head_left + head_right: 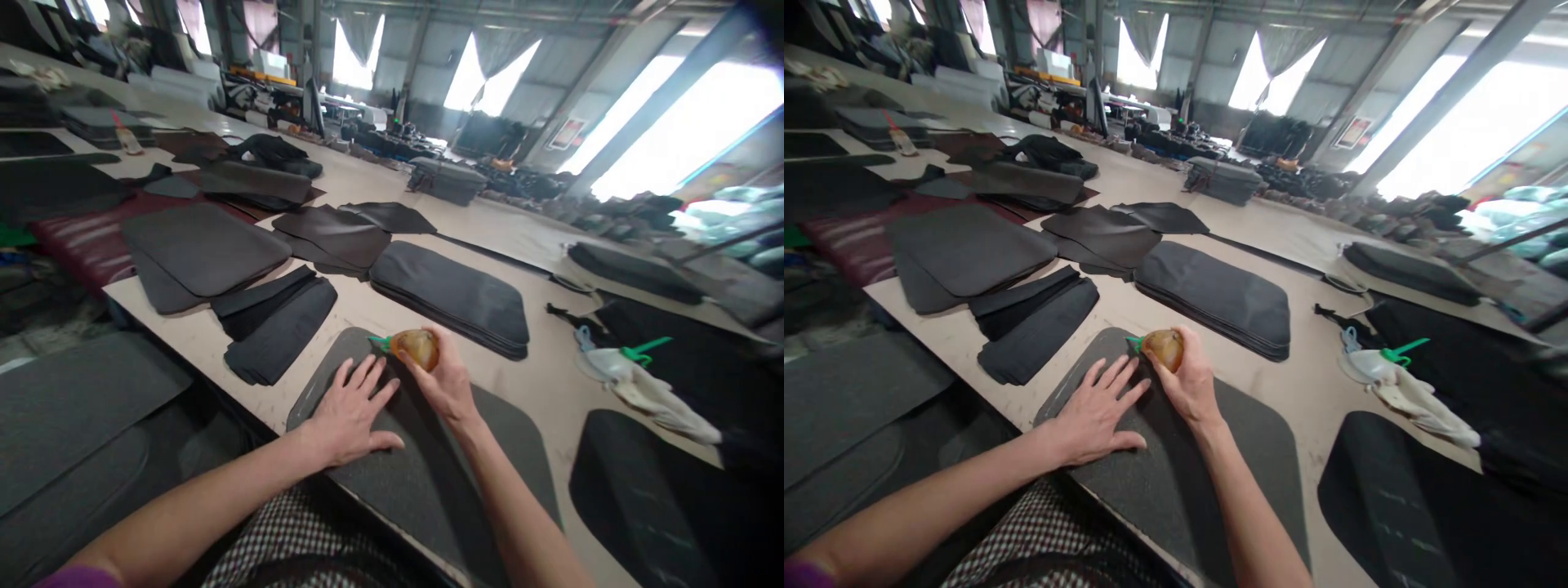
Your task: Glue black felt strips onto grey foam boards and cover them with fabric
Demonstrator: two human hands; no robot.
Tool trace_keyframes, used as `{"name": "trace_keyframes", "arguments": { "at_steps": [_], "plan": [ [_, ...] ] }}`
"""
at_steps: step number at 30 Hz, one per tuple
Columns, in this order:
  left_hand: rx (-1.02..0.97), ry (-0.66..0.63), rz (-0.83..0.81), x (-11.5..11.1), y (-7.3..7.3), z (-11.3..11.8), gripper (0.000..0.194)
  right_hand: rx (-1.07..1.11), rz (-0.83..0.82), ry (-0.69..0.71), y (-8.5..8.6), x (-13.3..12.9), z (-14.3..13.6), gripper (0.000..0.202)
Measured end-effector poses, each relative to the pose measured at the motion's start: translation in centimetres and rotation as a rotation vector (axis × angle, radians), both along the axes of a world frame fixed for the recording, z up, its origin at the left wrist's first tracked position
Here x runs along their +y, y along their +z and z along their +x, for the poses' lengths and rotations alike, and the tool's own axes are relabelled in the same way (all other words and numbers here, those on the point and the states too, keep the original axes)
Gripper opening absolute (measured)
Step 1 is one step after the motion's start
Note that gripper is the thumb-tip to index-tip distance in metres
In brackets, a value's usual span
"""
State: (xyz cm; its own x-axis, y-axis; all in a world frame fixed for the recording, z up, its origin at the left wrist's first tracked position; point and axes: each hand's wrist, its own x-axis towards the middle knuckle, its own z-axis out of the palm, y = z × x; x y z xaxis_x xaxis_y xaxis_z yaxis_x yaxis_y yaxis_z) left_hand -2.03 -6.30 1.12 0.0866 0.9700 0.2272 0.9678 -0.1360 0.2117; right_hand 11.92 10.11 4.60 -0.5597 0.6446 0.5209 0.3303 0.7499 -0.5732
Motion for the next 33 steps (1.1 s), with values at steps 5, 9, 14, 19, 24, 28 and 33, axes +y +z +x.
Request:
{"name": "trace_keyframes", "arguments": {
  "at_steps": [5, 9, 14, 19, 24, 28, 33],
  "plan": [
    [0.031, 0.004, -0.051, 0.3, -1.0, -0.4, 0.083, -0.01, 0.004, -0.016, 0.2, 0.2, 1.9, 0.053],
    [0.083, 0.007, -0.059, 0.4, -1.5, -0.3, 0.08, -0.037, 0.009, -0.05, 0.6, 0.3, 5.1, 0.053],
    [0.148, 0.012, -0.071, 0.6, -1.6, -0.2, 0.075, -0.09, -0.017, -0.172, 0.8, 0.4, 11.4, 0.054],
    [0.184, -0.007, -0.06, 0.7, -2.1, -0.4, 0.073, -0.142, -0.026, -0.341, 1.2, 0.2, 18.7, 0.058],
    [0.196, -0.005, -0.041, 0.8, -2.8, -0.7, 0.072, -0.168, -0.044, -0.518, 1.8, -0.3, 25.3, 0.06],
    [0.179, -0.015, -0.028, 0.9, -3.2, -0.9, 0.072, -0.165, -0.048, -0.642, 1.8, -0.5, 29.5, 0.061],
    [0.13, -0.073, -0.008, 0.9, -1.9, -1.5, 0.059, -0.112, -0.004, -0.768, 2.7, -1.9, 30.9, 0.065]
  ]
}}
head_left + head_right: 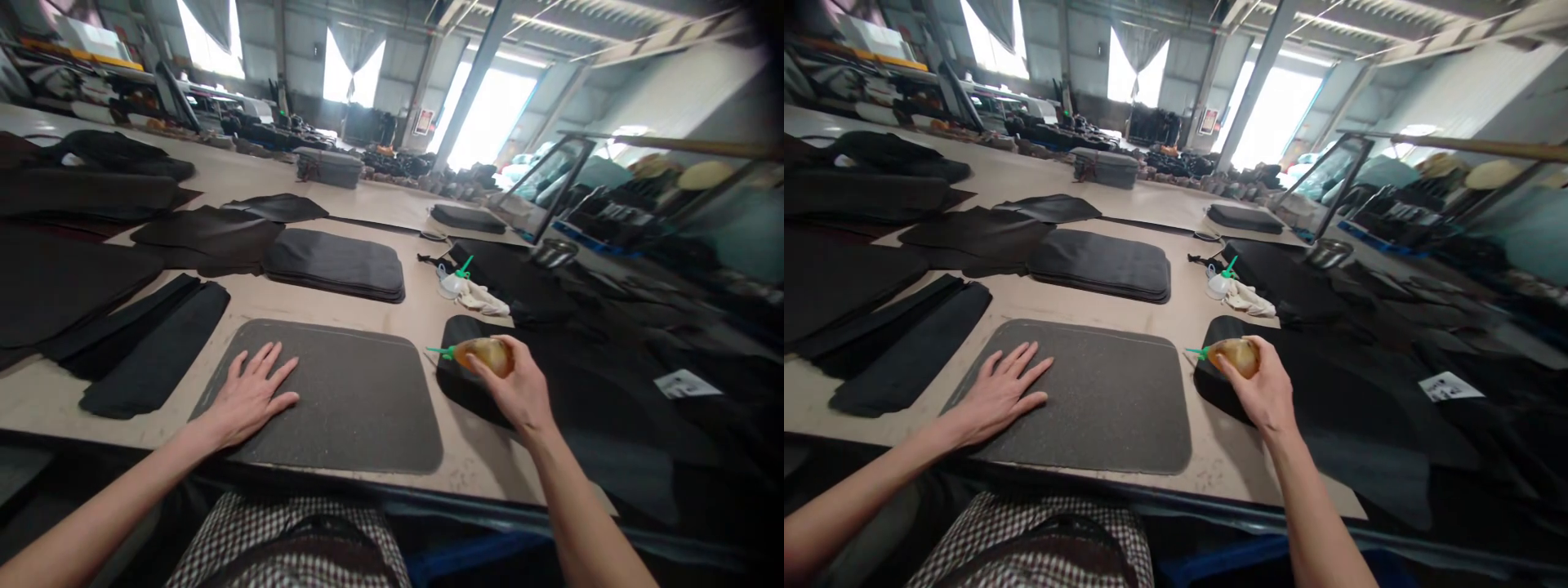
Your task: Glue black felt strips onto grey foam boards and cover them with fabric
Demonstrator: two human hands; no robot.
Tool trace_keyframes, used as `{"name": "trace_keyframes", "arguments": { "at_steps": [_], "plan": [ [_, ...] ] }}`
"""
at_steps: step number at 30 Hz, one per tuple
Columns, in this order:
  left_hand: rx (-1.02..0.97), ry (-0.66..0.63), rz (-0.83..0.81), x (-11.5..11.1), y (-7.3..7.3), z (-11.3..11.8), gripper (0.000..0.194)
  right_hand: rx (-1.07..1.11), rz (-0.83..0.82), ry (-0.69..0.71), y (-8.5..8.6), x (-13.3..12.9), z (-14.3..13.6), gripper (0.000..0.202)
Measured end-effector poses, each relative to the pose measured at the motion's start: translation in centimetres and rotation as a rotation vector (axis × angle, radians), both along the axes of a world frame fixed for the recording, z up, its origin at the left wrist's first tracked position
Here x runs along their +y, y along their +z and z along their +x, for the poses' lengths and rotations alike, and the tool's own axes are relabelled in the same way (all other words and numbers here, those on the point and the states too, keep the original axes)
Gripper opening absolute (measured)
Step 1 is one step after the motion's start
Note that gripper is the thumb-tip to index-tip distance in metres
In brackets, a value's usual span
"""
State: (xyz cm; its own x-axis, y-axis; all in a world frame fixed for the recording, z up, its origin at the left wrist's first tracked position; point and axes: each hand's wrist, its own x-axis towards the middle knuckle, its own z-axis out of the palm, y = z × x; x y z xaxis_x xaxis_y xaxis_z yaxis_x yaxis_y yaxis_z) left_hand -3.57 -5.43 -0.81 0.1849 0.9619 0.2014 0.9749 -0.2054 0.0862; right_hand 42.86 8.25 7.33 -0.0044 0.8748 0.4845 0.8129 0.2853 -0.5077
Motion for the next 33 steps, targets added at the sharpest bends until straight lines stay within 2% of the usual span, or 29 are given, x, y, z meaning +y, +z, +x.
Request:
{"name": "trace_keyframes", "arguments": {
  "at_steps": [3, 5, 7, 9, 12, 15, 18, 21, 25, 29, 33],
  "plan": [
    [-0.099, -0.035, 0.027, -0.5, 1.9, -1.9, 0.042, 0.217, -0.026, -0.02, 0.8, -2.4, -2.8, 0.067],
    [-0.2, -0.019, 0.017, -1.2, 3.3, -3.8, 0.033, 0.353, -0.121, 0.054, 1.1, -4.5, -6.1, 0.065],
    [-0.283, 0.013, -0.032, -2.2, 4.5, -5.9, 0.025, 0.404, -0.242, 0.22, 1.1, -7.0, -10.2, 0.06],
    [-0.328, 0.036, -0.096, -3.4, 5.2, -7.7, 0.019, 0.396, -0.35, 0.458, 0.8, -9.6, -14.5, 0.056],
    [-0.349, 0.038, -0.17, -5.1, 5.6, -9.0, 0.015, 0.335, -0.396, 0.731, 0.1, -12.8, -20.6, 0.05],
    [-0.337, 0.043, -0.211, -6.1, 5.3, -9.0, 0.013, 0.272, -0.325, 0.862, -0.5, -14.5, -25.3, 0.044],
    [-0.298, 0.067, -0.213, -6.7, 4.8, -8.7, 0.011, 0.215, -0.259, 0.942, -0.8, -14.9, -28.0, 0.044],
    [-0.266, 0.068, -0.187, -6.9, 4.4, -8.4, 0.009, 0.136, -0.243, 0.991, -0.4, -14.7, -28.9, 0.046],
    [-0.262, 0.056, -0.156, -6.9, 4.0, -8.5, 0.009, 0.069, -0.257, 1.021, 1.1, -14.1, -28.0, 0.042],
    [-0.255, 0.062, -0.161, -6.7, 4.0, -8.6, 0.011, 0.003, -0.272, 1.005, 2.6, -13.3, -25.4, 0.039],
    [-0.245, 0.081, -0.192, -6.7, 4.3, -8.5, 0.013, -0.048, -0.314, 0.939, 3.3, -12.5, -21.1, 0.04]
  ]
}}
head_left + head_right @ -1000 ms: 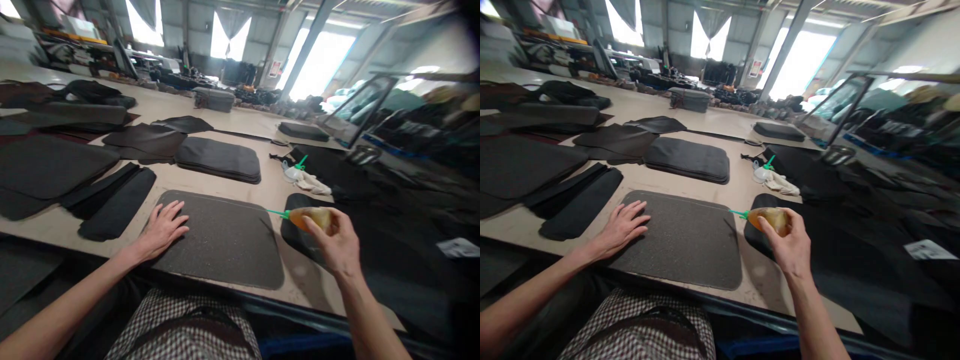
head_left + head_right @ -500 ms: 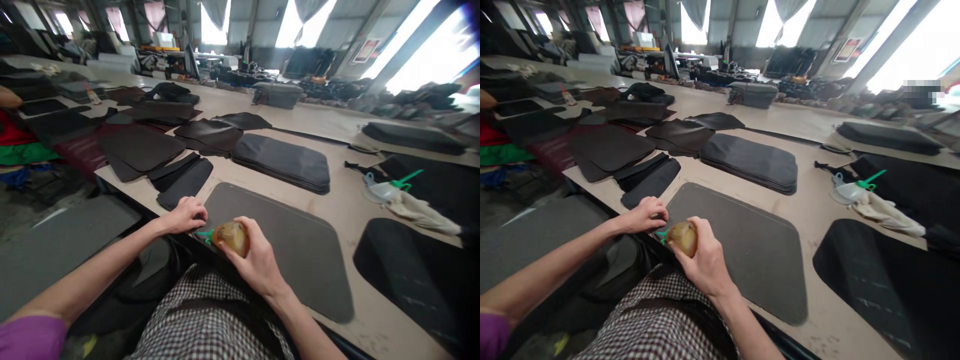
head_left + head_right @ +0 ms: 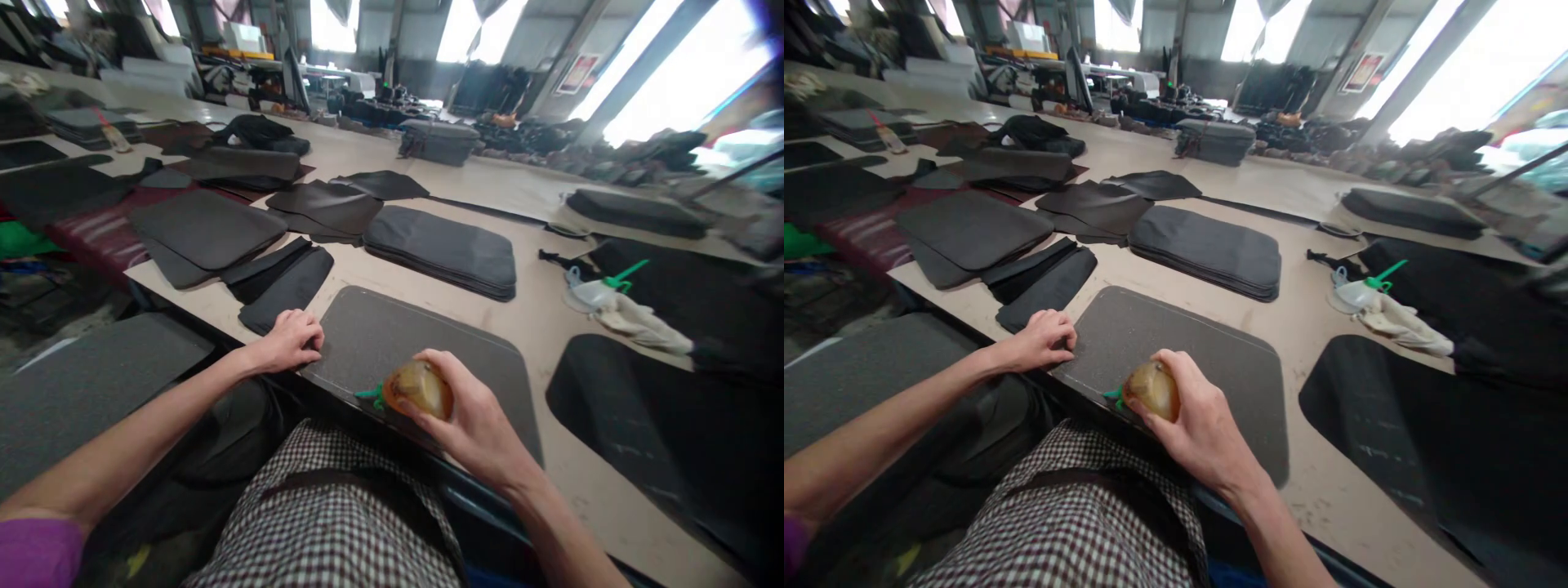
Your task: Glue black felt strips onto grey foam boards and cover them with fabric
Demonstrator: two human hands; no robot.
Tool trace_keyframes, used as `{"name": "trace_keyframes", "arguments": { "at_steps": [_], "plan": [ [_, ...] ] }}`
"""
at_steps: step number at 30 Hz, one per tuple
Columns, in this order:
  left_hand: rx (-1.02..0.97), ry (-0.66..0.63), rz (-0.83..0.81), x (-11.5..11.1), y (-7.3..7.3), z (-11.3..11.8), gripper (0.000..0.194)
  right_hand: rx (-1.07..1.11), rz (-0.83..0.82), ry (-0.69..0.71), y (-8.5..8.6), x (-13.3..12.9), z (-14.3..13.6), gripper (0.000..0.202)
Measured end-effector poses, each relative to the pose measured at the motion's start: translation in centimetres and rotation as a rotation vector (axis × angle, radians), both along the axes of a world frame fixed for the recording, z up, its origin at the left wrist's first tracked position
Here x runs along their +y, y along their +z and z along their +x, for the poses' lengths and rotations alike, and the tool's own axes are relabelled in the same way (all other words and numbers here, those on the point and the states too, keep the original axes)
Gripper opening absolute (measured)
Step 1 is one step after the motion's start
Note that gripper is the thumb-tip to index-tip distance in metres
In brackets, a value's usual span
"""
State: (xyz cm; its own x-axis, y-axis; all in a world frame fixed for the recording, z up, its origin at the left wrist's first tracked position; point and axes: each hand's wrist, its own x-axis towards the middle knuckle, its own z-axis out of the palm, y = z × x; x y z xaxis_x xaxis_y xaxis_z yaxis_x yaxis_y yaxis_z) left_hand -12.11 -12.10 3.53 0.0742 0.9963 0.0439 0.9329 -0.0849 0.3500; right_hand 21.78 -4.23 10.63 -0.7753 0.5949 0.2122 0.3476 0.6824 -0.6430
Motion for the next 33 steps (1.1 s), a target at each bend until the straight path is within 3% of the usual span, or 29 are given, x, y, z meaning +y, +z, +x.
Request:
{"name": "trace_keyframes", "arguments": {
  "at_steps": [8, 15, 19, 23, 25, 28, 33],
  "plan": [
    [0.072, 0.011, -0.034, 0.4, -0.4, -0.7, 0.024, -0.091, -0.04, -0.264, -0.2, 0.7, 11.2, 0.048],
    [0.169, -0.001, -0.048, 0.8, -1.5, -1.8, 0.038, -0.03, -0.222, -0.574, -1.1, -0.1, 21.2, 0.059],
    [0.211, -0.016, -0.057, 0.8, -1.7, -2.4, 0.046, -0.01, -0.259, -0.716, -1.5, -0.6, 25.5, 0.059],
    [0.246, -0.019, -0.012, 1.2, -0.9, -2.2, 0.046, 0.024, -0.223, -0.855, -2.0, -1.0, 28.8, 0.059],
    [0.228, -0.02, 0.056, 1.8, -0.1, -0.7, 0.044, 0.071, -0.215, -0.93, -2.4, -1.1, 29.7, 0.059],
    [0.108, -0.113, 0.145, 3.5, 1.0, 3.7, 0.039, 0.216, -0.212, -1.033, -3.2, -1.0, 29.4, 0.06],
    [0.036, -0.307, 0.157, 7.5, 0.5, 12.1, 0.049, 0.435, -0.186, -1.071, -5.4, 1.4, 24.6, 0.063]
  ]
}}
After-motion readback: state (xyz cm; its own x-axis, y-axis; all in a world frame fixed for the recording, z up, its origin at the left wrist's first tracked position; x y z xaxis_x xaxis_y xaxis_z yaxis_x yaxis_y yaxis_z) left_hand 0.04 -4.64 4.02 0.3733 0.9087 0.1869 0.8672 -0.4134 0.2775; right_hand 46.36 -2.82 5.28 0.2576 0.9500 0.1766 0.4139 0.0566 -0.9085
